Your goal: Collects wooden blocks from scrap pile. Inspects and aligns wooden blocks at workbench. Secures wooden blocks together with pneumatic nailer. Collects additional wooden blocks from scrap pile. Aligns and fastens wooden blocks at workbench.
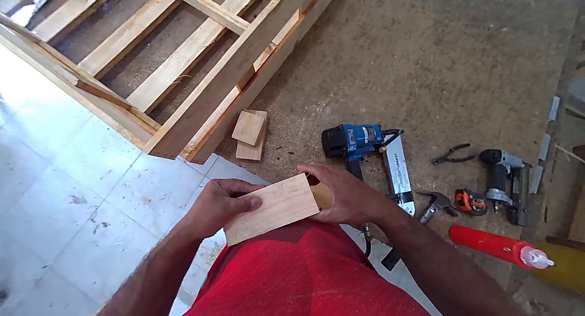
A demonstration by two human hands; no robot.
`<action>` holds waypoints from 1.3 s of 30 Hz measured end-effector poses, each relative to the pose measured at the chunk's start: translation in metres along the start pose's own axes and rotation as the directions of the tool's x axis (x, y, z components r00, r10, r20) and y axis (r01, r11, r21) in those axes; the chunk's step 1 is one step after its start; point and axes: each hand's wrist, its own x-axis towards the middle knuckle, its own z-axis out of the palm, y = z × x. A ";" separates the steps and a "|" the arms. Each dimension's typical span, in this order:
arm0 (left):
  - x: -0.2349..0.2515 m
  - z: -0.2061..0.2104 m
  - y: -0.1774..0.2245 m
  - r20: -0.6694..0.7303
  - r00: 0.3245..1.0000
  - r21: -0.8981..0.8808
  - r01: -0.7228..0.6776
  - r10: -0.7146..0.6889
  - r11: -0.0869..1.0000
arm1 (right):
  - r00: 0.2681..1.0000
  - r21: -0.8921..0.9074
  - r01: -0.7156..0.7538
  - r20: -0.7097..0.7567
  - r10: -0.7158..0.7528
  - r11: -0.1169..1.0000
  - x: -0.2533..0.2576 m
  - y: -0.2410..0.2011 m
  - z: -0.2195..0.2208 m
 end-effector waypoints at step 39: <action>0.089 -0.004 -0.171 -0.403 0.844 -0.083 0.350 -0.353 0.933 | 0.711 0.315 -0.660 -0.032 0.703 0.682 -0.002 -0.028 -0.026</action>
